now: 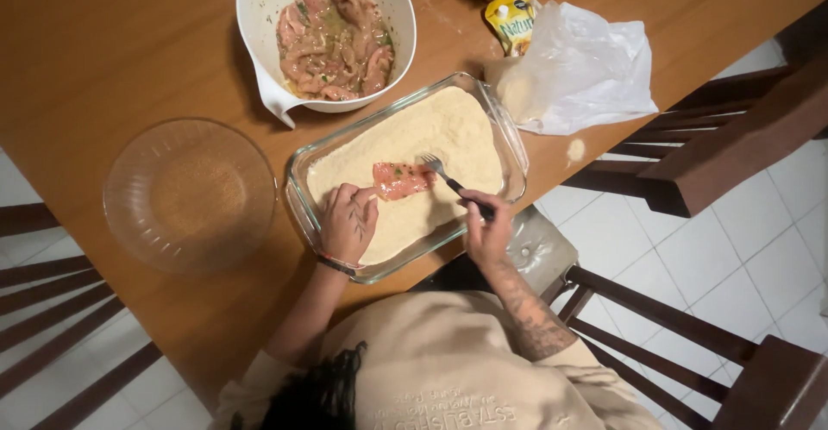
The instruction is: Preparing and breading pieces of chicken in a glass dish for cooking.
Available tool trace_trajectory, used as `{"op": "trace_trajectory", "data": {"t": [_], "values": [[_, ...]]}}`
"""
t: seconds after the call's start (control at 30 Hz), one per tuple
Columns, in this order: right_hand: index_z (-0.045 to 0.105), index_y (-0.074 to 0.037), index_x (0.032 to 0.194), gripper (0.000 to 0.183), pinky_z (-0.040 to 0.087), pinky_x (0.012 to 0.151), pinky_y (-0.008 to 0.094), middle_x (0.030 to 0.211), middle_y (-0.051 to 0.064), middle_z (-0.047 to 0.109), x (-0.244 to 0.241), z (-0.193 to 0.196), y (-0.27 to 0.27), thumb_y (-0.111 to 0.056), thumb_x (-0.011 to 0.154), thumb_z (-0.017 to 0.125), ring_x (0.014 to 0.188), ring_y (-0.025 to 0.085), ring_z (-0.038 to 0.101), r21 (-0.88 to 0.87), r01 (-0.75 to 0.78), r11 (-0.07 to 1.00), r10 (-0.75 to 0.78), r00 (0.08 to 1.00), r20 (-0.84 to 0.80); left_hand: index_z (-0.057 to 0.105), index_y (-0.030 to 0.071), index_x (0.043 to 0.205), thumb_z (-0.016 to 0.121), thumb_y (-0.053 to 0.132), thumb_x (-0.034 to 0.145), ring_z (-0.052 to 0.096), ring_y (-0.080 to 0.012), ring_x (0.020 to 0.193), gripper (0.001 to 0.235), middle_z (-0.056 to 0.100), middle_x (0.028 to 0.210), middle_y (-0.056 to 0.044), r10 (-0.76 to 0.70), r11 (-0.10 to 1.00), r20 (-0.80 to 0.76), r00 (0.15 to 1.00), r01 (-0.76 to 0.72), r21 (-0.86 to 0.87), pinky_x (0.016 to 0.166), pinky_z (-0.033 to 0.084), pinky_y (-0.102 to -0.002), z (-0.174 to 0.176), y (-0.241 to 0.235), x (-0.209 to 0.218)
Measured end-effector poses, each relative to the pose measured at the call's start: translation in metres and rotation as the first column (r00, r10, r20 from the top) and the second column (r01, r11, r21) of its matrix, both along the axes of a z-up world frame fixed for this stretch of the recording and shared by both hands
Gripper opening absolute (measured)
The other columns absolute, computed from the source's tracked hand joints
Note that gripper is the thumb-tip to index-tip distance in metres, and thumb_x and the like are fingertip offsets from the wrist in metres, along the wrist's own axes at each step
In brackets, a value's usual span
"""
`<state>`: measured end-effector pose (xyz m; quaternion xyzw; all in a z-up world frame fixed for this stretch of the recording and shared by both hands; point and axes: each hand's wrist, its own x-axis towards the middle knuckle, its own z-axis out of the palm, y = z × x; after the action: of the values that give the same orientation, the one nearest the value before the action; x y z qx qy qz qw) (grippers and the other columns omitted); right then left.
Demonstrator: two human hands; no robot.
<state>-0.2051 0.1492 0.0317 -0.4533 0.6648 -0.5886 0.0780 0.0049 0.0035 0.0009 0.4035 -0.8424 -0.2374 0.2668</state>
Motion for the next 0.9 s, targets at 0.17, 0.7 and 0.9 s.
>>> {"op": "trace_trajectory", "data": {"t": [0.17, 0.7, 0.9], "values": [[0.052, 0.006, 0.111, 0.016, 0.061, 0.073, 0.037, 0.098, 0.023, 0.077, 0.003, -0.008, 0.015, -0.003, 0.101, 0.059, 0.078, 0.032, 0.078, -0.03, 0.004, 1.0, -0.006, 0.998, -0.06, 0.073, 0.027, 0.106, 0.067, 0.029, 0.092, 0.061, -0.0253, 0.088, 0.016, 0.058, 0.094, -0.001, 0.023, 1.0, 0.009, 1.0, -0.023, 0.021, 0.076, 0.053, -0.04, -0.001, -0.002, 0.005], [0.05, 0.004, 0.111, 0.017, 0.06, 0.072, 0.035, 0.093, 0.019, 0.077, -0.013, -0.013, 0.017, -0.009, 0.103, 0.057, 0.073, 0.028, 0.076, -0.048, 0.041, 0.998, -0.041, 0.999, 0.002, 0.075, 0.025, 0.106, 0.069, 0.025, 0.091, 0.063, -0.0253, 0.089, 0.016, 0.059, 0.093, -0.003, 0.032, 0.999, -0.021, 0.999, -0.032, 0.019, 0.079, 0.054, -0.038, -0.009, -0.003, 0.004], [0.052, 0.003, 0.112, 0.015, 0.059, 0.072, 0.036, 0.095, 0.019, 0.076, -0.016, -0.031, -0.002, -0.005, 0.101, 0.059, 0.074, 0.028, 0.075, -0.002, 0.028, 1.0, -0.028, 0.999, -0.025, 0.075, 0.024, 0.105, 0.07, 0.026, 0.09, 0.063, -0.0266, 0.088, 0.016, 0.059, 0.093, -0.004, 0.028, 0.999, -0.017, 0.999, -0.027, 0.032, 0.079, 0.054, -0.04, -0.007, -0.004, 0.002]]}}
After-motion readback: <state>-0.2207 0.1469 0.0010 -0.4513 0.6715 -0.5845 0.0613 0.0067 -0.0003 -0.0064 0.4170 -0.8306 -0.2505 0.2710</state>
